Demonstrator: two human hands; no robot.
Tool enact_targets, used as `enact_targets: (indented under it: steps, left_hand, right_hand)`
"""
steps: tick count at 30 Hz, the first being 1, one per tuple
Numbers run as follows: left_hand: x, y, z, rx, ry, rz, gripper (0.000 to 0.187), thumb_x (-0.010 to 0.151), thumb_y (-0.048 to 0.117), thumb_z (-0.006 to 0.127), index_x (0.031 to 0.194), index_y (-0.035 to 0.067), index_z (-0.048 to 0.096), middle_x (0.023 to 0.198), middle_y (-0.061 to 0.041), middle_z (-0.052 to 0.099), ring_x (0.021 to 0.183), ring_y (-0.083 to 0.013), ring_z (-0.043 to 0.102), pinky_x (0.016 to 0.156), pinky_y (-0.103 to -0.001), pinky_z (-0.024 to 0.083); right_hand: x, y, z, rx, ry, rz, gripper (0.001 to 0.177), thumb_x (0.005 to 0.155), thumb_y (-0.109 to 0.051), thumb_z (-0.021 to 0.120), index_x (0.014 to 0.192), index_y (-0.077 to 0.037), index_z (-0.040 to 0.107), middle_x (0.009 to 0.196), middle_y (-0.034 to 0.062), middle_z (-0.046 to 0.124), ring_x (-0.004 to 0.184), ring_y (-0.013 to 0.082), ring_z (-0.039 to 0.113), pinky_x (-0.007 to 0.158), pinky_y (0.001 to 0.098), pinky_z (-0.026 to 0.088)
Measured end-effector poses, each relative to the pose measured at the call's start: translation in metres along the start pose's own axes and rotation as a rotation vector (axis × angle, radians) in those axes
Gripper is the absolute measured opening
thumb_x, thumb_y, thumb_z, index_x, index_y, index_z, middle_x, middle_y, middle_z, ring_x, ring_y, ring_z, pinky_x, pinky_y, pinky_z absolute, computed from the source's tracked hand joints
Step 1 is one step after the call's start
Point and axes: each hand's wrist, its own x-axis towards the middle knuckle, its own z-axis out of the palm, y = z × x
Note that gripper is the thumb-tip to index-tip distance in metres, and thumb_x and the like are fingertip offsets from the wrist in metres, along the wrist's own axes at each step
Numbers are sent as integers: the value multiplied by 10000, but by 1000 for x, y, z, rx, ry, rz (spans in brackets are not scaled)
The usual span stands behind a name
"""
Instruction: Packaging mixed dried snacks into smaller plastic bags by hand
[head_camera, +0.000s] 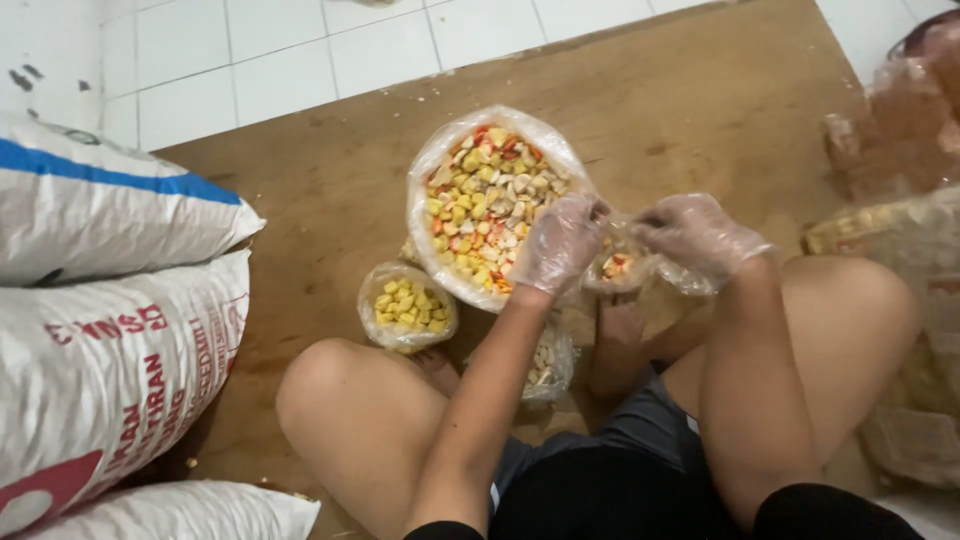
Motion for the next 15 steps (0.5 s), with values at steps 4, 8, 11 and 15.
enact_targets:
  steps: [4, 8, 11, 15]
  left_hand:
    - [2, 14, 28, 42, -35, 21, 187, 915, 273, 598, 990, 181, 743, 955, -153, 755, 1021, -372, 731, 913, -527, 583]
    - [22, -20, 82, 152, -80, 299, 188, 920, 258, 543, 997, 161, 685, 864, -158, 712, 941, -372, 735, 844, -486, 598]
    - [30, -32, 95, 239, -41, 405, 158, 913, 244, 551, 1018, 173, 647, 837, -118, 683, 917, -322, 736, 827, -434, 602]
    - [22, -36, 84, 363, -27, 488, 159, 949, 238, 542, 1034, 152, 645, 806, -109, 674, 848, -323, 731, 778, -427, 599]
  right_hand:
    - [-11, 10, -6, 47, 70, 90, 358, 925, -470, 663, 1144, -225, 804, 900, 42, 812, 1015, 265, 746, 884, 448, 567]
    - [1, 24, 5, -61, 101, -16, 310, 901, -384, 668, 1018, -152, 836, 945, 118, 804, 1056, 352, 724, 903, 488, 558]
    - [5, 34, 12, -96, 121, -5, 315, 896, -419, 663, 1008, -178, 832, 986, 108, 801, 1083, 355, 713, 935, 478, 555]
    - [-9, 5, 4, -16, 78, 159, 367, 994, -467, 549, 1096, -228, 809, 1072, 65, 795, 1115, 266, 720, 1012, 384, 518]
